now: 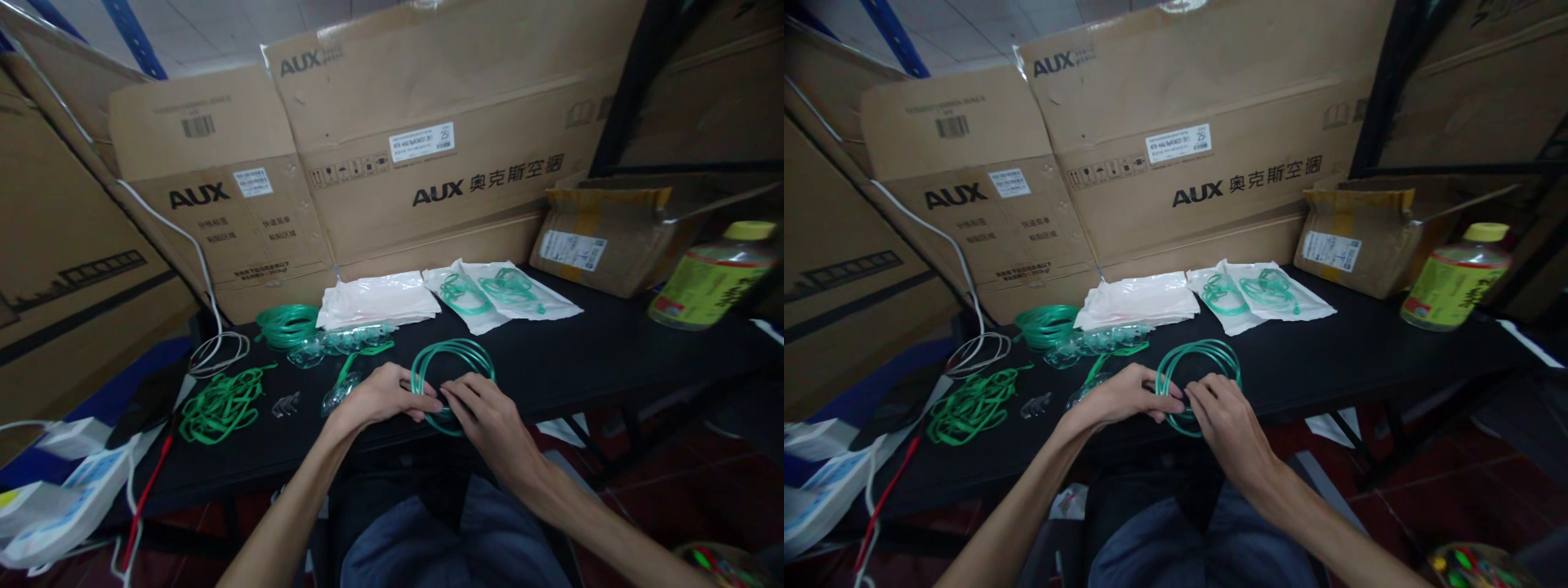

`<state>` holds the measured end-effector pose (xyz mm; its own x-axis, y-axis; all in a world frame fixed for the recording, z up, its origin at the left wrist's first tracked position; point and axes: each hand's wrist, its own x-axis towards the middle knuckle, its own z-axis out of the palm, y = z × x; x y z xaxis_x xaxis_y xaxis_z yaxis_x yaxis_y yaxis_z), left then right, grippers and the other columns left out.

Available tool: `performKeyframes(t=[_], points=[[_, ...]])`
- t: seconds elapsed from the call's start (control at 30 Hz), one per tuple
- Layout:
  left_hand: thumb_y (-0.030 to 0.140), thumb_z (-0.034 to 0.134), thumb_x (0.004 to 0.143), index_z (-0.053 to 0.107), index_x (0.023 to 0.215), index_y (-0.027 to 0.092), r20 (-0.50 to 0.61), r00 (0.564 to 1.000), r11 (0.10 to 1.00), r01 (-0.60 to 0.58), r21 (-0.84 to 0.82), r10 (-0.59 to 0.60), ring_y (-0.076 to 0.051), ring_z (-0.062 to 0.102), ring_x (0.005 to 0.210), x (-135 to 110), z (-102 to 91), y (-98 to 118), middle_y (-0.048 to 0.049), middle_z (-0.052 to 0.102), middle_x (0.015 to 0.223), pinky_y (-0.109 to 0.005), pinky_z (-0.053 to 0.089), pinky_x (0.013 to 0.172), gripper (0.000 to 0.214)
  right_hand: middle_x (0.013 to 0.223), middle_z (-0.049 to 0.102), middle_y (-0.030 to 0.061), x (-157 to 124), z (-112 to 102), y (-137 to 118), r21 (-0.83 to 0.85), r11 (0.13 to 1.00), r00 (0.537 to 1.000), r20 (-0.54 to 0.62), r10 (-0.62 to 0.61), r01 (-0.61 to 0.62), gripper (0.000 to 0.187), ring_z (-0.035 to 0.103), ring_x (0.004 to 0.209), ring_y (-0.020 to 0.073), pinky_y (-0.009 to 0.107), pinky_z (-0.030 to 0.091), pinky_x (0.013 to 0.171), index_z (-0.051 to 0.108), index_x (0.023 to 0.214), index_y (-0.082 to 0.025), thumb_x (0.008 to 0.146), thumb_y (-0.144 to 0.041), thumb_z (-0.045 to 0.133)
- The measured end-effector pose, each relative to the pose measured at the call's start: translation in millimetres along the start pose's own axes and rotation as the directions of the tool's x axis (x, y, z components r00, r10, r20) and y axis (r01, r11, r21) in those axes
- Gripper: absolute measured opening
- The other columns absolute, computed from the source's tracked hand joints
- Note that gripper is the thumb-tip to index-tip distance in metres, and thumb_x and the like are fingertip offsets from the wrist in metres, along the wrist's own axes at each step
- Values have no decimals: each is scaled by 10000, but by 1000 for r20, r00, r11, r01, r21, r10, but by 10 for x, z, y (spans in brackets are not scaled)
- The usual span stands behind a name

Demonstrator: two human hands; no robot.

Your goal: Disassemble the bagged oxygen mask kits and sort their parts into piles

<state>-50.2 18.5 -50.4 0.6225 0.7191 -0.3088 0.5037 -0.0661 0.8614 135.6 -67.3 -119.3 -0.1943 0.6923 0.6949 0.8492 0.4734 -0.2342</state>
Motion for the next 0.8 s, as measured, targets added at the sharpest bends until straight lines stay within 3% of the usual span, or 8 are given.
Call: performKeyframes(t=[0.13, 0.3, 0.43, 0.6, 0.8], points=[[514, 816, 654, 809, 925, 172, 27, 1000, 986, -8, 165, 4, -185, 706, 708, -22, 43, 87, -47, 768, 789, -246, 511, 661, 437, 979, 714, 98, -18, 21, 24, -66, 996, 998, 26, -60, 61, 269, 655, 889, 233, 377, 541, 805, 693, 1089, -157, 1024, -98, 438], [412, 772, 680, 794, 790, 184, -20, 1000, 961, -4, 275, 10, -189, 714, 694, -47, 118, 163, -19, 766, 731, -225, 489, 608, 254, 939, 714, 92, -1, 33, 35, 21, 997, 995, -70, -69, 71, 284, 636, 839, 213, 380, 531, 801, 693, 1094, -162, 1055, -171, 412], [368, 709, 733, 811, 867, 191, -56, 997, 964, -41, 262, 57, -179, 713, 702, -71, 95, 111, -15, 771, 743, -217, 484, 621, 245, 972, 718, 96, -21, -119, 18, 56, 989, 991, -20, -134, 135, 248, 621, 858, 219, 402, 507, 817, 690, 1099, -167, 1055, -257, 463], [528, 732, 744, 814, 909, 185, -95, 993, 973, -45, 225, 68, -197, 712, 714, -102, 25, 46, -32, 756, 689, -234, 481, 650, 390, 1188, 708, 127, -146, -312, 87, -98, 969, 971, 108, -215, 226, 330, 611, 999, 276, 454, 476, 849, 617, 1309, -169, 1039, -328, 514], [489, 745, 750, 810, 902, 185, -119, 988, 981, -77, 180, 99, -187, 703, 691, -138, 48, 41, -20, 736, 655, -232, 480, 646, 346, 1137, 722, 100, -237, -268, 146, -76, 975, 975, 88, -202, 209, 306, 632, 955, 236, 395, 464, 830, 611, 1306, -185, 1064, -292, 460]])
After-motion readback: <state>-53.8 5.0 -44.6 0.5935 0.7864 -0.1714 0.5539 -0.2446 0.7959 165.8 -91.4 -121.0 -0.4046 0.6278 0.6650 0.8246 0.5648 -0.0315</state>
